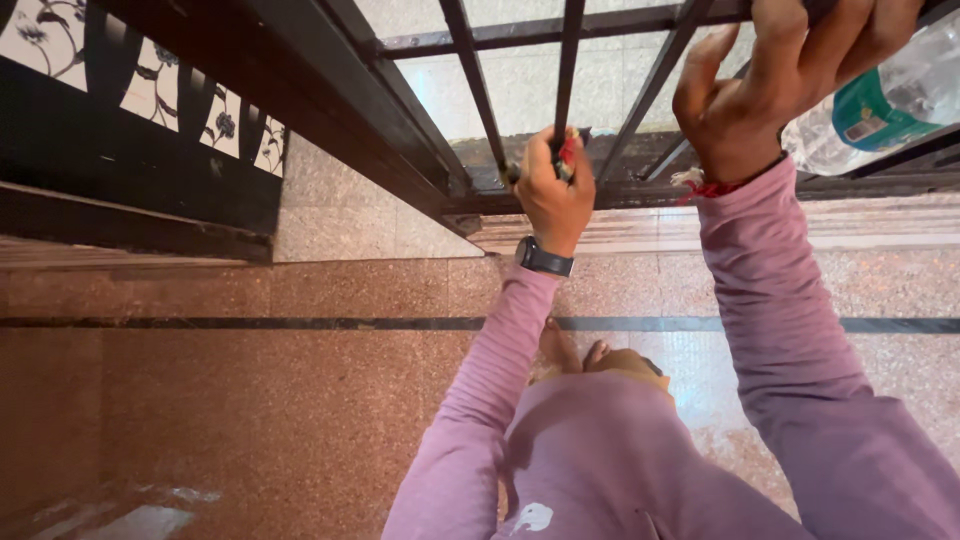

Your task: The person cleans the vertical metal bars of a gate by hand using a spray bottle and a cloth.

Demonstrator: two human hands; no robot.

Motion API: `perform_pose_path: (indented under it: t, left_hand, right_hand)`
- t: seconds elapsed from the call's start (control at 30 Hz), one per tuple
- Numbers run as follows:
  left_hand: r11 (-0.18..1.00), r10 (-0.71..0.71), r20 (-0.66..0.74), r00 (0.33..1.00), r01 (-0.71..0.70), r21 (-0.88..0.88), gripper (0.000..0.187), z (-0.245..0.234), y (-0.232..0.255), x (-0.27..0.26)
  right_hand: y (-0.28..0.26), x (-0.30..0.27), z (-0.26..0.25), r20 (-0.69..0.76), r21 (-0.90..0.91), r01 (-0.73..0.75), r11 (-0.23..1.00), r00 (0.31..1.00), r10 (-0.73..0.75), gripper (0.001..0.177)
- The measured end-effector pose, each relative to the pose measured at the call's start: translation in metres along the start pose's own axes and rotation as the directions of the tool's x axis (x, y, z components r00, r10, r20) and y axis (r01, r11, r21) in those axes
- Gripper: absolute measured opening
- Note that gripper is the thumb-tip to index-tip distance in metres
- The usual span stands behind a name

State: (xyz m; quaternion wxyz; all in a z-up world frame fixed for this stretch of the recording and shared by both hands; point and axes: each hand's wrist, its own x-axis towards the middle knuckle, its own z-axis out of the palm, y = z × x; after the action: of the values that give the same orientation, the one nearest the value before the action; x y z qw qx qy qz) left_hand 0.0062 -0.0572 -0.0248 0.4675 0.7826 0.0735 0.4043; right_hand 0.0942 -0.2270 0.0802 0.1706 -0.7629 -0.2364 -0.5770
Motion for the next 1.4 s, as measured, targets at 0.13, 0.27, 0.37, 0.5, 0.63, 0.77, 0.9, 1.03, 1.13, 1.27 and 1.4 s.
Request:
perform_pose_path:
  t: [0.13,0.27,0.37,0.5,0.63,0.77,0.9,1.03,1.13,1.27,1.4]
  left_hand:
    - [0.962,-0.268,0.153,0.951,0.255,0.098,0.014,0.007,-0.045,-0.036]
    - [0.980,-0.151,0.113,0.982,0.134,0.147,0.021,0.005,-0.045,-0.044]
    - [0.978,-0.195,0.074,0.978,0.188,0.084,0.028,0.006,-0.025,-0.041]
    - [0.991,0.130,-0.232,0.964,-0.132,0.006,0.050,0.009,0.041,-0.027]
    - [0.940,0.310,-0.185,0.933,-0.329,-0.086,0.052,0.010,0.104,-0.005]
    - [0.961,0.256,-0.039,0.966,-0.258,-0.101,0.041,0.022,0.112,0.038]
    - [0.982,0.170,0.052,0.984,-0.165,-0.090,0.030,0.019,0.102,0.032]
    - [0.997,0.075,0.167,0.983,-0.075,-0.007,0.027,0.022,0.054,-0.005]
    - [0.994,-0.063,0.293,0.954,0.033,0.106,0.025,0.028,0.006,-0.032]
    - [0.985,-0.166,0.333,0.928,0.141,0.097,0.032,0.032,-0.031,-0.063]
    - [0.957,-0.289,0.310,0.906,0.274,0.092,0.028,0.031,-0.020,-0.055]
  right_hand:
    - [-0.001,-0.008,-0.006,0.086,-0.014,-0.072,0.997,0.994,0.073,0.043]
    - [-0.006,0.008,-0.001,-0.016,0.043,-0.022,0.999,1.000,0.022,0.041]
    - [-0.007,0.010,0.002,-0.044,0.028,-0.017,0.999,0.999,0.019,0.043]
    - [-0.016,0.012,-0.009,0.018,0.031,-0.078,0.996,0.997,0.078,0.037]
    - [-0.019,0.020,-0.012,-0.002,0.062,-0.074,0.995,0.997,0.074,0.037]
    - [-0.021,0.019,-0.016,0.048,0.081,-0.141,0.987,0.989,0.137,0.032]
    - [-0.025,0.023,-0.018,0.061,0.088,-0.161,0.983,0.986,0.156,0.032]
    - [-0.021,0.016,-0.017,0.052,0.018,-0.092,0.996,0.994,0.091,0.037]
    - [-0.015,0.017,-0.005,-0.015,0.057,-0.069,0.996,0.997,0.070,0.039]
    - [-0.008,0.013,-0.001,-0.041,0.072,-0.017,0.997,0.999,0.020,0.034]
    - [-0.007,0.006,0.002,-0.078,0.000,-0.020,1.000,0.997,0.019,0.040]
